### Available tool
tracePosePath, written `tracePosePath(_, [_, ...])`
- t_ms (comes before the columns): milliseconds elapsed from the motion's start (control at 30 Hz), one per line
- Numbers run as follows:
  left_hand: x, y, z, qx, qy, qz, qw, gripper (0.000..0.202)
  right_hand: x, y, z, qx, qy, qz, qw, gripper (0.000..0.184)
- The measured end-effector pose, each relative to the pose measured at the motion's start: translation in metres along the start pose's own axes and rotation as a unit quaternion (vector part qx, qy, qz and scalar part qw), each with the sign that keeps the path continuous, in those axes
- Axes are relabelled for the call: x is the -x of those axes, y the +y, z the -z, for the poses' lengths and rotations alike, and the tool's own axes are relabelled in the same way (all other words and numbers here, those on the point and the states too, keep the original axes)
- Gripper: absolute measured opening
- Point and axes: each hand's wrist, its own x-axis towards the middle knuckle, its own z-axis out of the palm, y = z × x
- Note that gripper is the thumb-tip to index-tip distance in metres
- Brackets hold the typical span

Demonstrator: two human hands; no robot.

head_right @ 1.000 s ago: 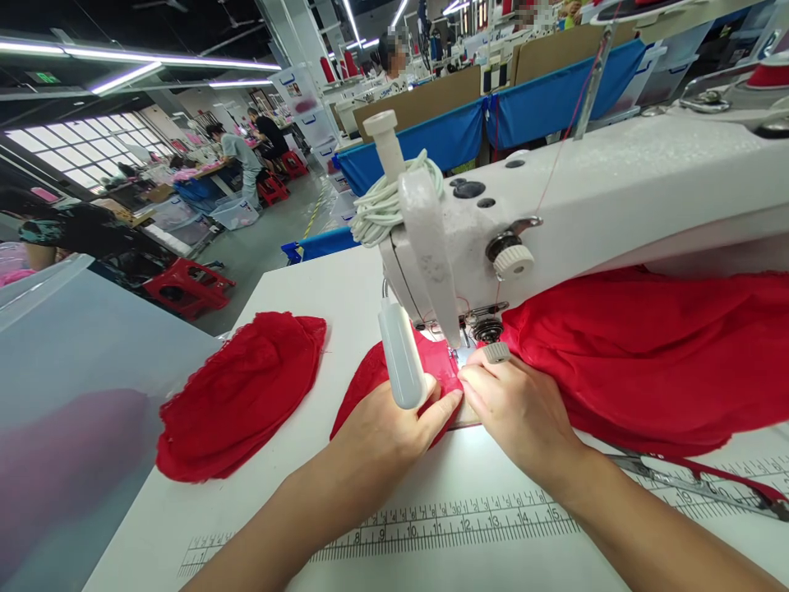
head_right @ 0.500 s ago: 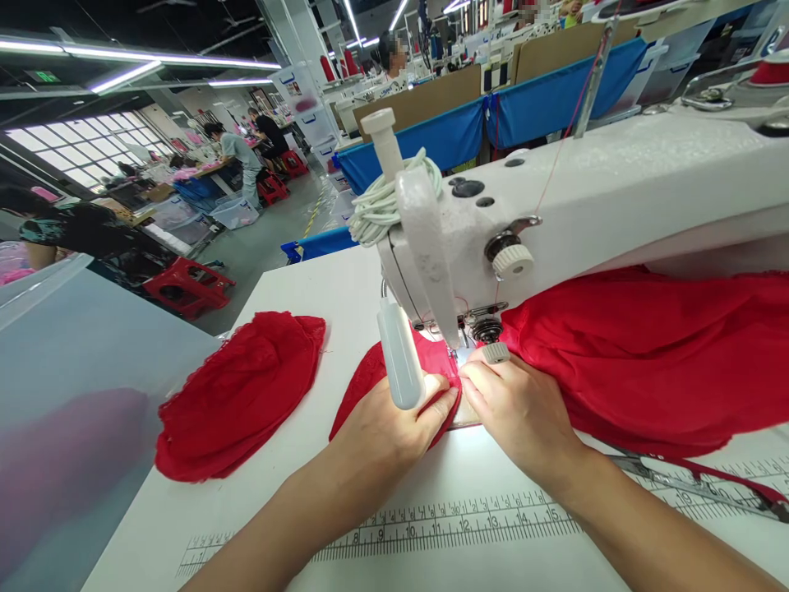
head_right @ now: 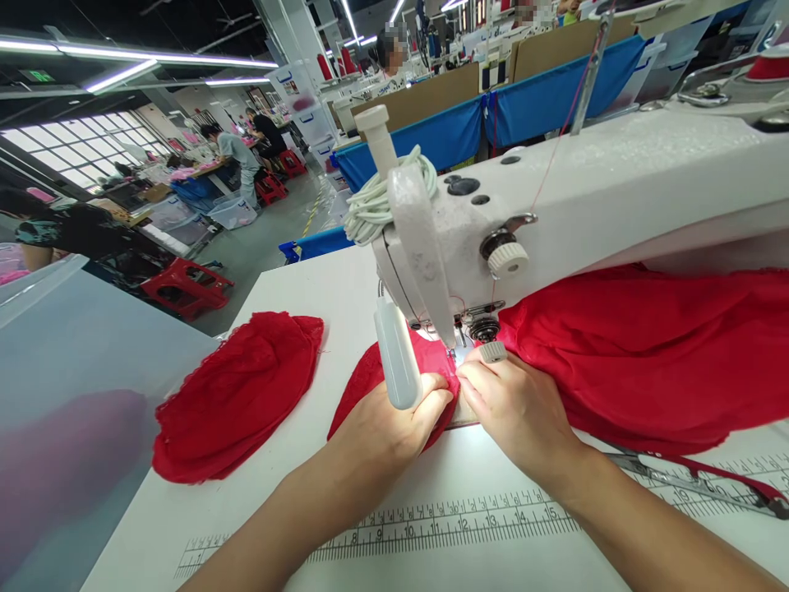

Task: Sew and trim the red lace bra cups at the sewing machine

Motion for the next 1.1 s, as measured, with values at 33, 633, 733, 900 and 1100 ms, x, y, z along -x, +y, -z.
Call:
tracePosePath(33, [0.0003,-0.0002,0.0004,0.003,-0.001,0.0,1.0,0.027,-0.0001,0.0,0.0,-0.001,-0.001,-0.002,1.0,0.031])
tracePosePath(633, [0.0027,0.0016,0.0002,-0.002,-0.083,0.006,0.997,0.034,-0.0009,0.0,-0.0005,-0.005,0.003,-0.012,1.0,0.031])
tracePosePath(733, [0.003,0.0023,0.001,-0.016,-0.063,0.0,0.998,0.036,-0.0009,-0.0004,0.0003,-0.007,-0.008,-0.017,1.0,0.031])
tracePosePath(900, [0.0039,0.0027,0.0024,-0.02,-0.062,0.003,0.998,0.037,-0.0009,-0.0008,0.0005,-0.011,-0.014,-0.026,1.0,0.03])
tracePosePath(1100, [0.0038,0.002,0.008,0.013,-0.095,0.009,0.995,0.037,-0.0009,-0.0014,0.0009,-0.015,-0.019,-0.035,0.999,0.031])
